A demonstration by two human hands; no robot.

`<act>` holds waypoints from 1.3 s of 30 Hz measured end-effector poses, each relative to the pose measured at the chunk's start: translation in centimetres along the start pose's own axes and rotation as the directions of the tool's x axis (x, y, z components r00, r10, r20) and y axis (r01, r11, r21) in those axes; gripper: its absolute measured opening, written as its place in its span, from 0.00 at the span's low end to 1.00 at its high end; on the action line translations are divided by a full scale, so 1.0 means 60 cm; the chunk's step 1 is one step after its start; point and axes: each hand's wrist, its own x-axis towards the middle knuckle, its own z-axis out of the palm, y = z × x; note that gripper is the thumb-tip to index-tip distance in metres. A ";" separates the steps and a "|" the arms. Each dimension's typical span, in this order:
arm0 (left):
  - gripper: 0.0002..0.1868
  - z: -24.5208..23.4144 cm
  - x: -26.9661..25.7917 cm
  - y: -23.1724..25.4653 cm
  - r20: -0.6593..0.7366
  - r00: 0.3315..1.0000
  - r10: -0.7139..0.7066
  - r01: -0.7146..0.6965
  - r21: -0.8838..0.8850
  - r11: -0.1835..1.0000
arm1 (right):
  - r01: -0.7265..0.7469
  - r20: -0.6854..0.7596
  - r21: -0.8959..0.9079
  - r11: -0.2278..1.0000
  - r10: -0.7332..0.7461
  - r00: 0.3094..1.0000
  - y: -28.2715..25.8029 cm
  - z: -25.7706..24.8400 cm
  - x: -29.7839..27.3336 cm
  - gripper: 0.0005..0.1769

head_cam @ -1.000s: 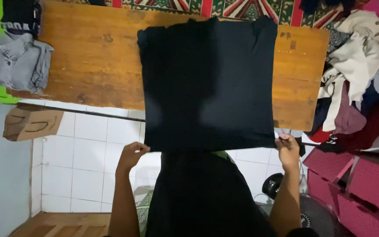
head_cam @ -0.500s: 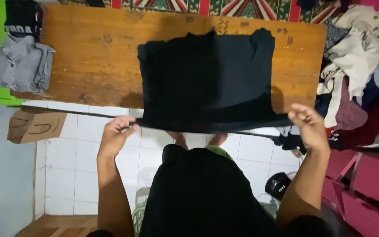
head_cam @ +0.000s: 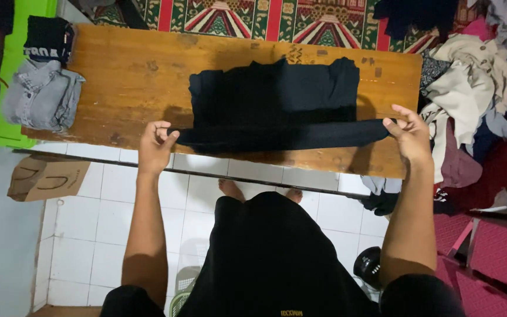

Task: Folding several black shirts on a wooden table and stacking them neatly.

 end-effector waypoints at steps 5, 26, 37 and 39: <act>0.06 -0.026 0.017 0.087 0.081 0.987 0.139 -0.151 0.168 0.974 | 0.168 0.010 0.043 0.985 -0.169 0.986 -0.053 -0.030 0.021 0.19; 0.12 -0.148 0.201 0.443 0.039 0.751 0.660 -0.624 0.372 0.688 | 0.524 0.035 -0.216 0.824 -0.530 0.847 -0.538 -0.023 0.094 0.08; 0.08 -0.188 0.261 0.550 -0.112 0.662 0.742 -0.678 0.332 0.655 | 0.583 -0.096 -0.103 0.806 -0.591 0.801 -0.681 0.029 0.116 0.07; 0.08 -0.181 0.279 0.564 -0.116 0.662 0.741 -0.648 0.408 0.643 | 0.574 -0.129 -0.059 0.817 -0.576 0.807 -0.685 0.029 0.148 0.07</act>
